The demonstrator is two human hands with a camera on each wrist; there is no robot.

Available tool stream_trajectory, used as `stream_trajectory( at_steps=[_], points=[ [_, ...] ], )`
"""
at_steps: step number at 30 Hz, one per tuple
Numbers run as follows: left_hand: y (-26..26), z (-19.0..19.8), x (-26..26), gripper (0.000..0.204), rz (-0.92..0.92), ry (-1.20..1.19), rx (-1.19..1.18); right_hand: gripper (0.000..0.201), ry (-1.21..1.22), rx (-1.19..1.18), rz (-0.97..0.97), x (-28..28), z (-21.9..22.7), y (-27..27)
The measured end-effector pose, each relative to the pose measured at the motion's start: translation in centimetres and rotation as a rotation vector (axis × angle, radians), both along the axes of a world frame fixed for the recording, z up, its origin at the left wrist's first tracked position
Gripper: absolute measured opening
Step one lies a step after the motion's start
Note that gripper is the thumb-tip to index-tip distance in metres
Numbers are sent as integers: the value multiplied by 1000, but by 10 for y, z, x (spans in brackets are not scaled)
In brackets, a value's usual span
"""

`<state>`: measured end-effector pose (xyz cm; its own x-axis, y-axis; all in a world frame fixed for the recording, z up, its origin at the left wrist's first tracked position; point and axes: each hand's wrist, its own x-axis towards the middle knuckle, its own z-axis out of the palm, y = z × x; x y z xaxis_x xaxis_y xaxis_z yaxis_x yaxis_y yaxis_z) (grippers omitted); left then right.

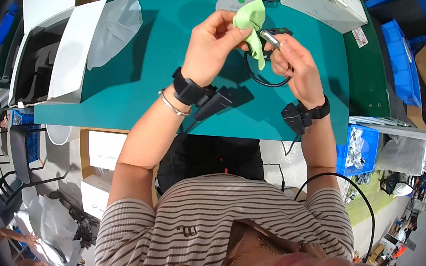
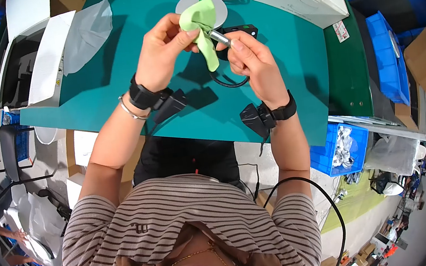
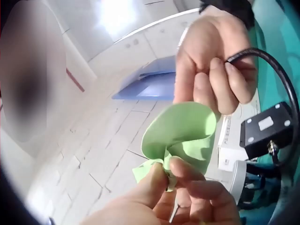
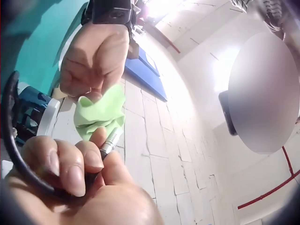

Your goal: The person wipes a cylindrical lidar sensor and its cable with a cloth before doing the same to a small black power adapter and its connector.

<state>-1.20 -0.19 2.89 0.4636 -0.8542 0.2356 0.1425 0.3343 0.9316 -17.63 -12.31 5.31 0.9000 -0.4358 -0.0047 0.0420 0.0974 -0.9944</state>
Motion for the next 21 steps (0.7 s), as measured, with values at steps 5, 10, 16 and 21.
stream_trajectory(
  at_steps=[5,10,16,21],
  points=[
    [-1,-1,0,31,-159,245,9,27,-72,119,27,-4,-3,-6],
    [-2,-2,-5,32,-200,192,-7,26,-74,123,44,-3,-6,-6],
    [-4,-7,-8,16,-153,42,-68,26,-34,106,14,-3,-8,-1],
    [-4,-4,1,19,28,279,-57,28,-77,109,-18,-3,-6,-5]
  ],
)
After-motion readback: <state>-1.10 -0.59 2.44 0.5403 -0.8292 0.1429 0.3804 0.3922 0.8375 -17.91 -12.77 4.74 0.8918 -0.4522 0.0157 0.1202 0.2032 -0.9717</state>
